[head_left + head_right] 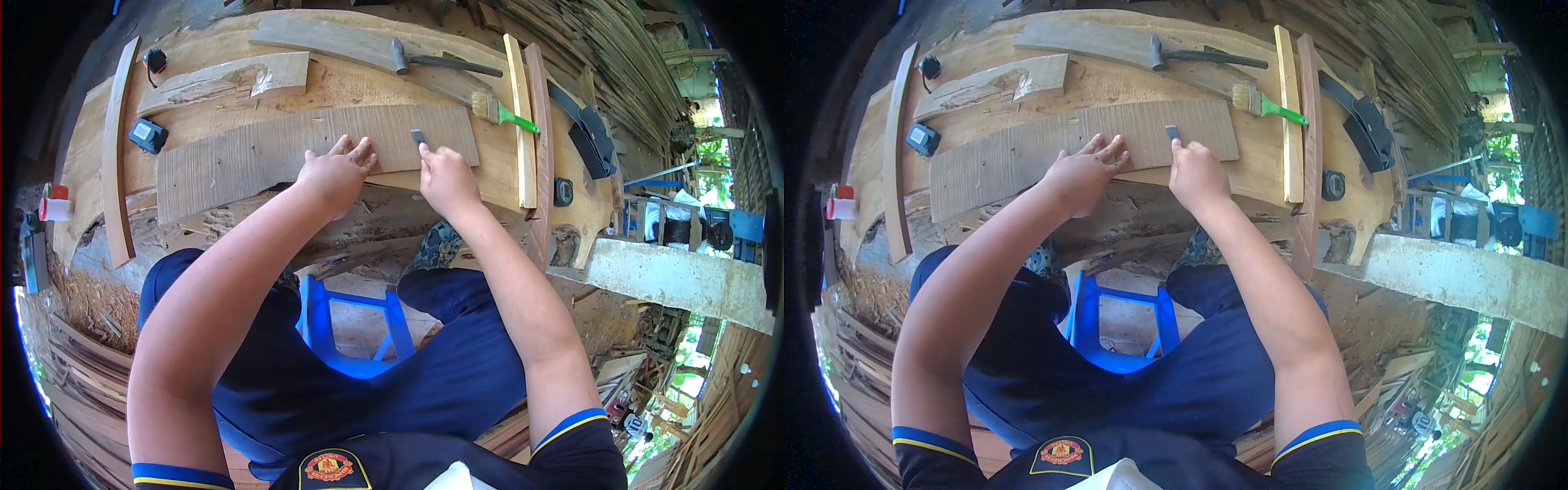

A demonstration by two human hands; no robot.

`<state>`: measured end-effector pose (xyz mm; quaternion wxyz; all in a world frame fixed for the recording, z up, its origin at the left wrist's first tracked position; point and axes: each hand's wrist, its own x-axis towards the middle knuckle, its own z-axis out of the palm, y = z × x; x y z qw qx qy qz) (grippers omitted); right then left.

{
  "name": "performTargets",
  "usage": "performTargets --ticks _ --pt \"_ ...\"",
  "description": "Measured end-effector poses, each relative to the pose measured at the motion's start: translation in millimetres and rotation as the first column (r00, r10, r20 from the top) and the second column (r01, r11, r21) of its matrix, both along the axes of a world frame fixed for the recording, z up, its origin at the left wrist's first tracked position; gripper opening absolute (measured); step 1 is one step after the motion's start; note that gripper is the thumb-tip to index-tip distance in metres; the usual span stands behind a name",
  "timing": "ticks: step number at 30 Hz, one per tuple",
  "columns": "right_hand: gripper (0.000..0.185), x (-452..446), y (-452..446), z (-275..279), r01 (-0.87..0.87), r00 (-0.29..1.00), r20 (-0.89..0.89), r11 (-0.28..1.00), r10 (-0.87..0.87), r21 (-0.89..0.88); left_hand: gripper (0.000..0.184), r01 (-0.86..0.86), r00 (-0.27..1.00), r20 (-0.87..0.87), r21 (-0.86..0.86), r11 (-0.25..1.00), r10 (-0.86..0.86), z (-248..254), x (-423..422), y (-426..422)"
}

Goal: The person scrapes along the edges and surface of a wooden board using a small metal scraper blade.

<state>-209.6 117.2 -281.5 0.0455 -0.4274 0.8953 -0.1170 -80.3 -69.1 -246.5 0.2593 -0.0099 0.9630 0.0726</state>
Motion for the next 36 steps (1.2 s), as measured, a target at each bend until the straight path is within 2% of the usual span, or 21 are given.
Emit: performTargets --ticks 4,10,13,16,18,21,23,25,28,36 --pt "0.022 -19 -24 -4 0.025 1.000 -0.015 1.000 -0.026 -0.017 0.089 0.000 1.000 -0.004 -0.005 1.000 0.000 0 -2 1" --pt "0.022 -32 -46 2 0.066 0.996 0.063 0.996 -0.069 0.056 0.092 0.018 1.000 -0.002 -0.029 0.999 -0.018 0 -2 1" --pt "0.024 -25 -35 -5 0.046 0.999 0.005 0.997 -0.045 -0.060 0.093 0.017 1.000 0.002 -0.029 0.999 -0.017 -1 -2 1" --pt "0.028 -16 -20 -4 0.024 1.000 0.009 0.999 -0.024 -0.032 0.095 0.021 1.000 0.000 -0.018 1.000 -0.021 -1 -1 -1" --pt "0.022 -12 -21 -6 0.059 0.998 0.012 0.998 -0.058 -0.035 0.097 0.027 1.000 0.002 -0.028 0.999 -0.027 4 -2 0" --pt "0.023 -22 -33 -12 0.104 0.994 0.051 0.993 -0.101 -0.055 0.098 0.003 1.000 -0.004 -0.014 1.000 -0.003 2 -4 3" --pt "0.028 -35 -48 -12 0.124 0.989 0.081 0.992 -0.122 -0.022 0.097 0.010 0.999 -0.039 -0.046 0.999 -0.011 -3 -4 4" --pt "0.022 -37 -60 -10 0.215 0.963 0.162 0.976 -0.215 0.016 0.095 0.026 0.999 -0.043 -0.052 0.998 -0.029 -6 -7 5" --pt "0.022 -35 -59 -6 0.193 0.967 0.162 0.981 -0.196 0.035 0.078 0.013 1.000 0.012 -0.082 0.997 -0.012 -5 -10 10" --pt "0.025 5 14 4 0.128 0.988 0.090 0.990 -0.124 -0.050 0.077 0.100 0.995 0.031 -0.051 0.994 -0.098 -1 -11 -1"
